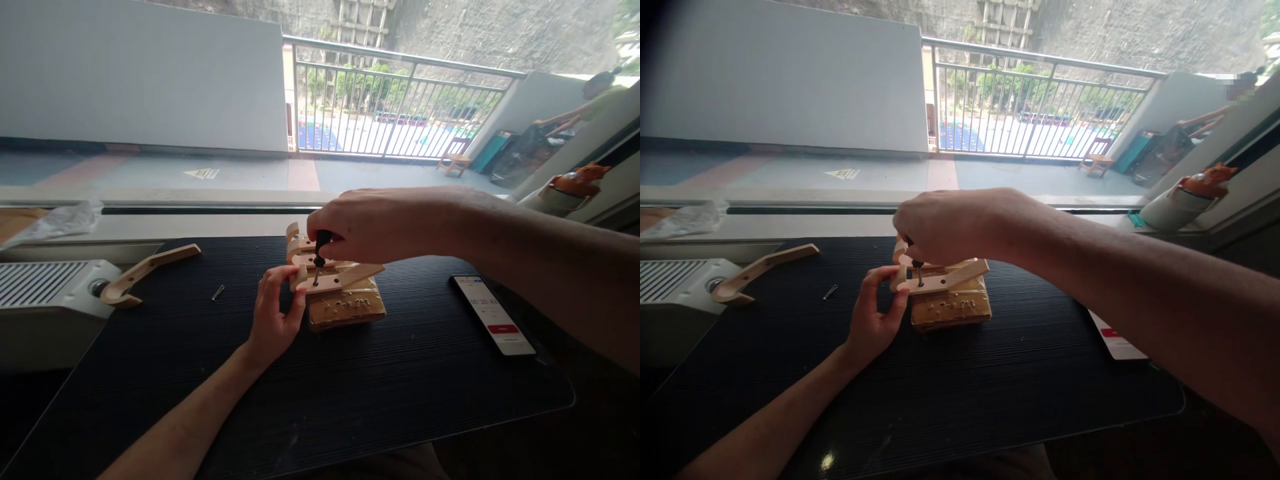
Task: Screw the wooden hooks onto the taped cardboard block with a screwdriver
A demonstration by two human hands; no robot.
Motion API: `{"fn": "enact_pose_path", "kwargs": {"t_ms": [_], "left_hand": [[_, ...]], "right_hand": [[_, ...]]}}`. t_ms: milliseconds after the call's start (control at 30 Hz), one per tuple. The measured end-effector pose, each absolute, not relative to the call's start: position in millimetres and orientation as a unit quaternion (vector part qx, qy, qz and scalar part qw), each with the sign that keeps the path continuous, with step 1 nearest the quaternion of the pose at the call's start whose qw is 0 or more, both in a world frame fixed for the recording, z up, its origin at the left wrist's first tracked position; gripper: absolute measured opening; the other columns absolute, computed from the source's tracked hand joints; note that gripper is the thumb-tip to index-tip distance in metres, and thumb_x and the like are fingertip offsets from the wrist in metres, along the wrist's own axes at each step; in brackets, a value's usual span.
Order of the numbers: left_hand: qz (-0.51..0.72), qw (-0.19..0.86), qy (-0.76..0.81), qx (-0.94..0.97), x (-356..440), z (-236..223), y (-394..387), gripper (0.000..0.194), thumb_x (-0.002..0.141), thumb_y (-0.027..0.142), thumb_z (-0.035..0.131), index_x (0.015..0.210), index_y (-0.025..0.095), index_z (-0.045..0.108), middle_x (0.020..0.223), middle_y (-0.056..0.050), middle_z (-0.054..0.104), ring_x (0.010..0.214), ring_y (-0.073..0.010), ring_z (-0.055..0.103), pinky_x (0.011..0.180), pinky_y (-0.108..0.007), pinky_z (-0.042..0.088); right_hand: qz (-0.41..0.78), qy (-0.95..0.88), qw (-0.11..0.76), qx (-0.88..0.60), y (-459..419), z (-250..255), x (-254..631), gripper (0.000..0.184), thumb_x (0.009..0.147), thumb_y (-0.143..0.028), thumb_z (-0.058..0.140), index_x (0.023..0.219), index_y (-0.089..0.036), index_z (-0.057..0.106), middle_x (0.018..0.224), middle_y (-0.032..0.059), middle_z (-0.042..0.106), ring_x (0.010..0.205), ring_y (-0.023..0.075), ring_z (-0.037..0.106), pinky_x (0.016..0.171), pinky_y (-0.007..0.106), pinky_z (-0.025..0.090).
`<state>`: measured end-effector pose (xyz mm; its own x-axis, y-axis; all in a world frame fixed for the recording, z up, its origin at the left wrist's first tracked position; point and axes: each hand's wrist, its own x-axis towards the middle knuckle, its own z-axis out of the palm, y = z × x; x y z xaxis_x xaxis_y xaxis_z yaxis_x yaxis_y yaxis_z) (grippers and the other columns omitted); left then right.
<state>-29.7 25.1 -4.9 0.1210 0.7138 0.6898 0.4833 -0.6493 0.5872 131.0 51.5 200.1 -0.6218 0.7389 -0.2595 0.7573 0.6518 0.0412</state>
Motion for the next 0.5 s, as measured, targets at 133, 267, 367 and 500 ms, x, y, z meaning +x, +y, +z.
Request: {"fn": "enact_pose_path", "kwargs": {"t_ms": [133, 267, 367, 500], "left_hand": [[0.532, 0.098, 0.399, 0.740, -29.5, -6.4, 25.7, 0.039, 0.079, 0.015, 0.057, 0.115, 0.020, 0.046, 0.104, -0.006, 0.055, 0.098, -0.0184, 0.053, 0.090, -0.035, 0.043], [0.532, 0.083, 0.403, 0.740, -29.2, -7.6, 26.7, 0.039, 0.078, 0.016, 0.058, 0.115, 0.020, 0.046, 0.105, -0.006, 0.055, 0.097, -0.0179, 0.053, 0.091, -0.036, 0.042], [0.527, 0.081, 0.405, 0.742, -29.1, -7.9, 26.9, 0.039, 0.078, 0.016, 0.058, 0.115, 0.020, 0.046, 0.105, -0.006, 0.055, 0.097, -0.0177, 0.053, 0.091, -0.036, 0.043], [0.529, 0.079, 0.408, 0.740, -29.4, -8.2, 26.8, 0.040, 0.077, 0.016, 0.059, 0.116, 0.019, 0.047, 0.105, -0.006, 0.055, 0.098, -0.0182, 0.053, 0.091, -0.036, 0.043]], "right_hand": [[-0.047, 0.897, 0.126, 0.421, 53.9, 198.1, 131.2, 0.022, 0.082, -0.027, 0.051, 0.090, -0.013, 0.065, 0.066, 0.0002, 0.056, 0.058, 0.0069, 0.046, 0.054, 0.023, 0.029], [-0.024, 0.894, 0.141, 0.424, 60.2, 188.4, 132.8, 0.028, 0.084, -0.032, 0.047, 0.090, -0.012, 0.065, 0.067, -0.0014, 0.056, 0.060, 0.0063, 0.045, 0.057, 0.023, 0.027], [-0.016, 0.894, 0.156, 0.420, 62.2, 185.5, 134.2, 0.033, 0.086, -0.035, 0.041, 0.088, -0.011, 0.063, 0.070, -0.0009, 0.056, 0.062, 0.0060, 0.044, 0.057, 0.023, 0.025], [-0.021, 0.894, 0.172, 0.413, 57.9, 189.1, 134.1, 0.029, 0.083, -0.037, 0.045, 0.088, -0.014, 0.060, 0.066, -0.0006, 0.054, 0.058, 0.0065, 0.042, 0.055, 0.023, 0.024]]}}
